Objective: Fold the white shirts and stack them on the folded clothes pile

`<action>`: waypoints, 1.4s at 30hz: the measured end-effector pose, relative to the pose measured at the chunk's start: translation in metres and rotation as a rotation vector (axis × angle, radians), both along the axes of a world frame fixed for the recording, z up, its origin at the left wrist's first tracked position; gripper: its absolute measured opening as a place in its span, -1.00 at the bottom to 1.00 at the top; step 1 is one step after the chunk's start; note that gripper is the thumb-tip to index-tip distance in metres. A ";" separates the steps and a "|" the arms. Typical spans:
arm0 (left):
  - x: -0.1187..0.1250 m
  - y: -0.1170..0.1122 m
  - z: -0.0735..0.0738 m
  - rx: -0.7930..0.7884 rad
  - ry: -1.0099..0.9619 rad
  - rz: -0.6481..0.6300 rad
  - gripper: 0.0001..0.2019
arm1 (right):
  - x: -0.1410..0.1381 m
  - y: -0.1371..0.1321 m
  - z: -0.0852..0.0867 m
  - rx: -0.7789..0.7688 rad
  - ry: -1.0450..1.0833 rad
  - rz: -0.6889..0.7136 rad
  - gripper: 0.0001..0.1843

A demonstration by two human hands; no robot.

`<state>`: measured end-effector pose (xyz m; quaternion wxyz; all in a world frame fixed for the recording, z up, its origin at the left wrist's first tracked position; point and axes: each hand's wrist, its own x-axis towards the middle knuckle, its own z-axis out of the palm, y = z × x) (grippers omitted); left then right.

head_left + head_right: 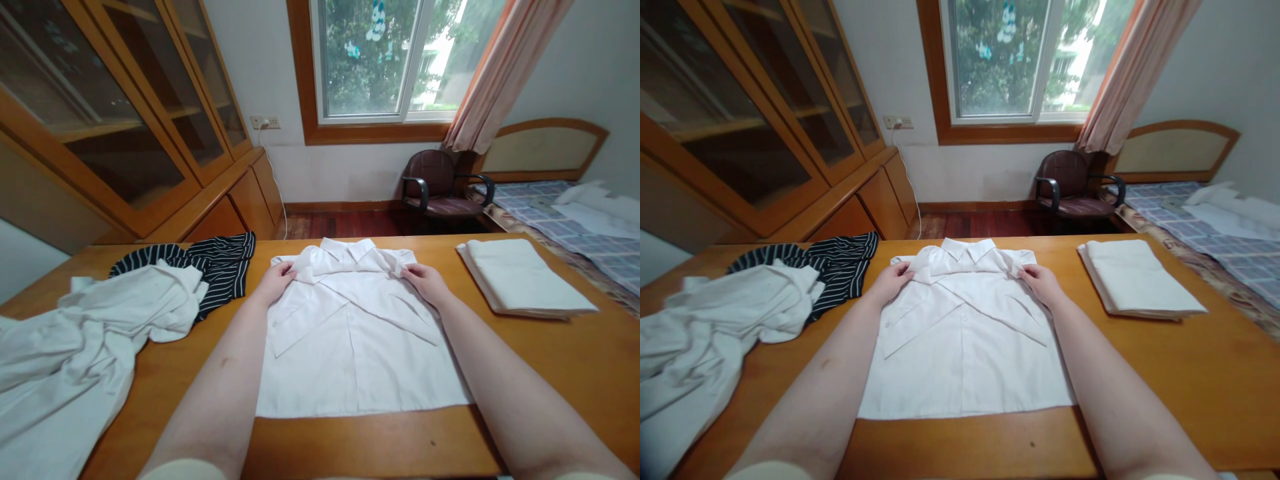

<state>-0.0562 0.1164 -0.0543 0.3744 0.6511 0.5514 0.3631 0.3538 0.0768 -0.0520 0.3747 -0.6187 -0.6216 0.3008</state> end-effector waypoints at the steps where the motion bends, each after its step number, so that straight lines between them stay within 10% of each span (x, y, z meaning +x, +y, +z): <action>1: -0.001 0.001 0.000 -0.016 -0.009 -0.001 -0.65 | 0.000 0.000 0.000 -0.011 0.005 -0.001 -0.70; 27: -0.006 0.000 0.003 -0.131 -0.237 -0.024 -0.55 | -0.004 0.001 -0.002 0.069 0.205 -0.112 -0.80; 34: -0.008 -0.002 0.006 -0.182 -0.217 0.061 -0.80 | 0.002 0.000 -0.005 0.014 0.329 -0.073 -0.89; 42: -0.028 -0.004 0.013 -0.152 -0.125 -0.155 -0.85 | 0.011 -0.001 -0.005 -0.075 0.244 0.125 -0.75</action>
